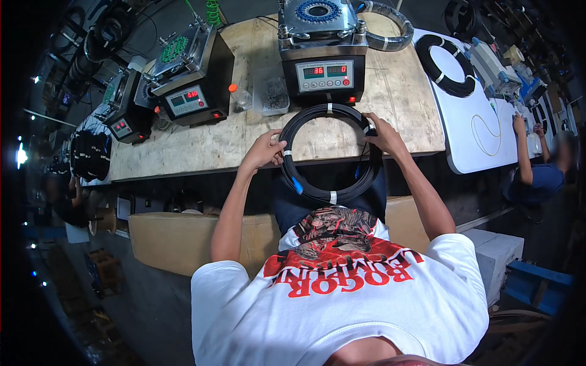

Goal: The recorder uses industrial heat or compression machines to assemble and test connectors on large cable coils.

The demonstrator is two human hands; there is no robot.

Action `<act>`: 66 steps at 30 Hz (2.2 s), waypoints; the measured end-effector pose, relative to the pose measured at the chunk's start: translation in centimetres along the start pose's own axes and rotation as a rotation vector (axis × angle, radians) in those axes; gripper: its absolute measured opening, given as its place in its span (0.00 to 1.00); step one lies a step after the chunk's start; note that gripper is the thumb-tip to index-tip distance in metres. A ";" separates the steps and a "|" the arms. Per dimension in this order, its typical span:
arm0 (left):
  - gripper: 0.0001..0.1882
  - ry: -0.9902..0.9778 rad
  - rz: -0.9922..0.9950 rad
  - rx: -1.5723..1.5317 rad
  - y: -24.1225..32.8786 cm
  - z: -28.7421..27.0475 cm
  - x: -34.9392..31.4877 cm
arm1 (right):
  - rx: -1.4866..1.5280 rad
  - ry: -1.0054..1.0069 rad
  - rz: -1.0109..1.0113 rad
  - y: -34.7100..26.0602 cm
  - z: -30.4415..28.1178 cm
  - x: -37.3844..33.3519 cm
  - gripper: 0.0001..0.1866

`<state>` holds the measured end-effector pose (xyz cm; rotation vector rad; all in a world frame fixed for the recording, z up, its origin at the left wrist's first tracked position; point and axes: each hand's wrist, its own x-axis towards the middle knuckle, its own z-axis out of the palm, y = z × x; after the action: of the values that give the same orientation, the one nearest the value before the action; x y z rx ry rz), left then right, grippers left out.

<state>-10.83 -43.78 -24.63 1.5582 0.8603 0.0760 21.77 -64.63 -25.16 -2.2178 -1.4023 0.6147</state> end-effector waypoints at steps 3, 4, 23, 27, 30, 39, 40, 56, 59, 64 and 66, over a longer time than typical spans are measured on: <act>0.24 0.062 0.033 0.129 0.0 1.2 -0.1 | 0.042 -0.015 0.025 0.0 -0.2 0.2 0.39; 0.21 0.102 0.066 0.285 0.0 1.7 -0.1 | 0.067 -0.030 0.038 0.0 -0.3 0.3 0.39; 0.52 0.389 0.036 0.560 -6.0 4.3 1.1 | -0.180 0.051 0.187 0.9 3.7 1.6 0.28; 0.44 0.395 0.014 0.431 -3.2 5.5 1.2 | -0.084 0.027 0.147 4.0 3.4 2.1 0.27; 0.38 0.430 0.097 0.355 -4.3 5.2 0.5 | -0.033 -0.007 0.074 2.7 3.0 1.1 0.28; 0.39 0.539 0.437 0.341 0.6 5.0 -2.1 | 0.128 0.258 -0.078 -2.5 -3.2 -4.5 0.26; 0.40 0.518 0.529 0.306 1.3 4.3 -2.1 | 0.146 0.319 -0.101 -3.7 -4.6 -5.1 0.27; 0.29 0.091 0.750 0.362 11.8 3.7 3.5 | 0.344 0.333 -0.247 0.5 -11.5 -3.5 0.42; 0.32 0.093 0.734 0.423 10.7 4.1 4.5 | 0.341 0.407 -0.366 3.1 -9.5 -2.3 0.41; 0.42 -0.009 0.661 0.417 13.5 4.5 5.4 | 0.440 0.466 -0.191 3.7 -8.8 -1.1 0.40; 0.43 -0.012 0.718 0.423 14.5 4.6 5.4 | 0.326 0.460 0.006 3.5 -8.5 -1.0 0.38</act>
<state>2.27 -43.57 -15.12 2.2054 0.2736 0.4210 28.83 -68.02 -20.22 -1.9408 -0.9842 0.2801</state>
